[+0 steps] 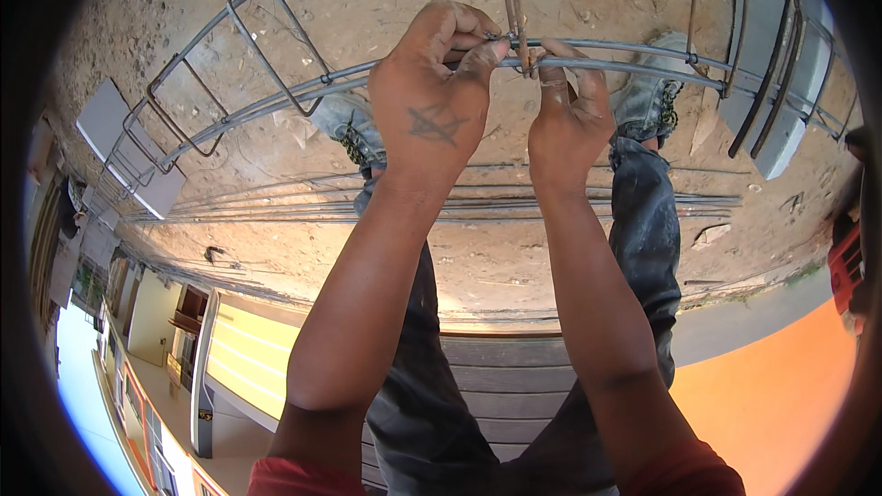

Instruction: The person sits on the ground and uses pliers to twist wire ties around a metal frame, securing the crossbars to the main rails. The person repeatedly wraps and twists the wire at multiple junctions along the frame.

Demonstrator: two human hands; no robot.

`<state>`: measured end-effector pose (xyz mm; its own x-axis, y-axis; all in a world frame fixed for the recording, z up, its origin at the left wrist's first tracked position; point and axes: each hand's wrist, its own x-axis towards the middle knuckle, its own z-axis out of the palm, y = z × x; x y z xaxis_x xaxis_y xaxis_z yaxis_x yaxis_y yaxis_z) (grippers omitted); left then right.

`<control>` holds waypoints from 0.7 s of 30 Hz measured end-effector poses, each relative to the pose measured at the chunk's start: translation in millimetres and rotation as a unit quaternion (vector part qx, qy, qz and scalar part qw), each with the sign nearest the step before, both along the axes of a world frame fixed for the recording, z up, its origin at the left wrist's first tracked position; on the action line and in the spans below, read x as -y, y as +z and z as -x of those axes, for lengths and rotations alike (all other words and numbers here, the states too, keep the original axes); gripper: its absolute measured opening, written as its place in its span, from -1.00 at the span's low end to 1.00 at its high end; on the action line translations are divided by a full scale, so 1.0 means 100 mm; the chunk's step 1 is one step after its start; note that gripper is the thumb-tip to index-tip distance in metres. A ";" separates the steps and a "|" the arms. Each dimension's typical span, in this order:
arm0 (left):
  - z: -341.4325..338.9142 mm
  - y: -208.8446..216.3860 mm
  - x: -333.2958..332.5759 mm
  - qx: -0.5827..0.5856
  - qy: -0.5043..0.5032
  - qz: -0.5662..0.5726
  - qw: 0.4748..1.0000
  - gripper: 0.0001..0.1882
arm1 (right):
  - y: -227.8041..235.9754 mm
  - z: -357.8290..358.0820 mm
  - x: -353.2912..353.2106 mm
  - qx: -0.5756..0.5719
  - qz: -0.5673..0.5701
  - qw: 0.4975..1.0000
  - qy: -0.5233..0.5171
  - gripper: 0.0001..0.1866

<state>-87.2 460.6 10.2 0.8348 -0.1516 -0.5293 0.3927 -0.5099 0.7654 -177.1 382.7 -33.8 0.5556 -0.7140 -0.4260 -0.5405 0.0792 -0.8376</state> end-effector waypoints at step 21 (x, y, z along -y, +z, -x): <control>-0.31 -0.22 -0.15 -0.119 -0.101 0.079 0.985 -0.84 | 0.00 0.04 0.05 0.068 -0.038 0.995 -0.056 -0.75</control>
